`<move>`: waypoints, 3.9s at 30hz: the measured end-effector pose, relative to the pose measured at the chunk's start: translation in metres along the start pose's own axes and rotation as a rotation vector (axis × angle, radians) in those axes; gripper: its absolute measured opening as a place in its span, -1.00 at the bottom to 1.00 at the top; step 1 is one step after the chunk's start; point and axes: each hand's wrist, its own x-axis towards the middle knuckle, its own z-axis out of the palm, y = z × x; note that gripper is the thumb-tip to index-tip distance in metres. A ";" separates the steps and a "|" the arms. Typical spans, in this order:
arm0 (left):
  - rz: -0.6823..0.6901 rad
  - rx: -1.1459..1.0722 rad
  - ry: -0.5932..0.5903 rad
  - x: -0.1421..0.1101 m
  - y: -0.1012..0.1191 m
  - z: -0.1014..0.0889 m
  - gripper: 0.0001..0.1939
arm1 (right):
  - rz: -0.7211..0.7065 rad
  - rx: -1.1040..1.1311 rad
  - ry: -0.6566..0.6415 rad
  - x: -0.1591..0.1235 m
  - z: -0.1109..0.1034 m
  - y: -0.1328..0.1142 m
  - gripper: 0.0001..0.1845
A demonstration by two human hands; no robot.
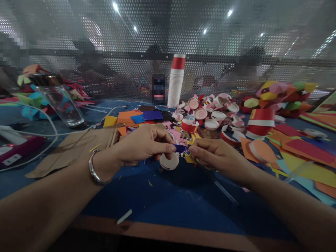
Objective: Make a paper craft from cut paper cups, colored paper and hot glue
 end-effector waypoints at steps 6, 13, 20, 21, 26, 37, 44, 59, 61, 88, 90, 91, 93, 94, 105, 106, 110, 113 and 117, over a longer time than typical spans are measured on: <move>0.017 0.038 -0.012 0.001 -0.002 0.000 -0.84 | -0.038 -0.089 0.003 0.000 -0.001 -0.001 -0.42; -0.042 -0.052 -0.080 0.002 0.001 -0.008 -0.89 | -0.070 -0.137 0.016 0.000 -0.001 -0.003 -0.41; -0.069 -0.457 0.112 0.005 0.003 -0.020 -0.83 | -0.013 -0.020 0.047 0.000 -0.003 0.000 -0.42; -0.075 -0.516 0.129 0.006 0.002 -0.017 -0.83 | -0.008 0.001 0.056 0.000 -0.002 0.001 -0.42; -0.091 -0.637 0.182 0.010 -0.005 0.003 -0.95 | -0.009 0.041 0.103 0.001 -0.001 0.001 -0.41; -0.127 -0.687 0.203 0.009 -0.005 0.019 -0.79 | -0.015 0.061 0.165 0.001 -0.001 0.006 -0.43; -0.161 -0.713 0.216 0.008 -0.003 0.024 -0.81 | -0.001 0.100 0.185 0.002 0.001 0.005 -0.43; 0.111 -0.304 0.243 0.007 -0.009 0.019 -0.84 | -0.003 -0.052 0.078 0.002 -0.002 0.003 -0.40; 0.132 -0.277 0.233 0.006 -0.010 0.019 -0.79 | -0.009 -0.075 0.056 0.002 -0.001 0.001 -0.40; 0.175 -0.165 0.230 0.004 -0.008 0.019 -0.81 | -0.037 -0.310 0.109 0.000 -0.002 -0.005 -0.40; 0.172 -0.165 0.217 0.003 -0.007 0.020 -0.81 | -0.032 -0.318 0.100 0.000 -0.002 -0.005 -0.39; 0.167 -0.166 0.210 0.003 -0.006 0.021 -0.80 | -0.032 -0.323 0.097 0.000 -0.002 -0.005 -0.39; 0.156 -0.176 0.199 0.002 -0.005 0.021 -0.76 | -0.034 -0.327 0.095 0.000 -0.002 -0.005 -0.39; 0.152 -0.187 0.197 0.002 -0.004 0.022 -0.74 | -0.039 -0.326 0.095 0.000 -0.002 -0.005 -0.38; 0.131 -0.271 0.195 0.003 -0.006 0.021 -0.75 | -0.067 -0.298 0.103 0.001 -0.001 -0.006 -0.38; 0.126 -0.283 0.199 0.004 -0.006 0.021 -0.75 | -0.069 -0.298 0.104 0.001 -0.001 -0.006 -0.38; 0.068 -0.348 0.188 0.005 -0.005 0.021 -0.75 | -0.076 -0.295 0.115 0.000 -0.001 -0.005 -0.37; 0.019 -0.422 0.181 0.005 -0.004 0.022 -0.72 | -0.090 -0.278 0.127 0.000 -0.001 -0.006 -0.38; -0.014 -0.520 0.171 0.005 -0.006 0.023 -0.77 | -0.081 -0.213 0.120 -0.001 0.000 -0.007 -0.40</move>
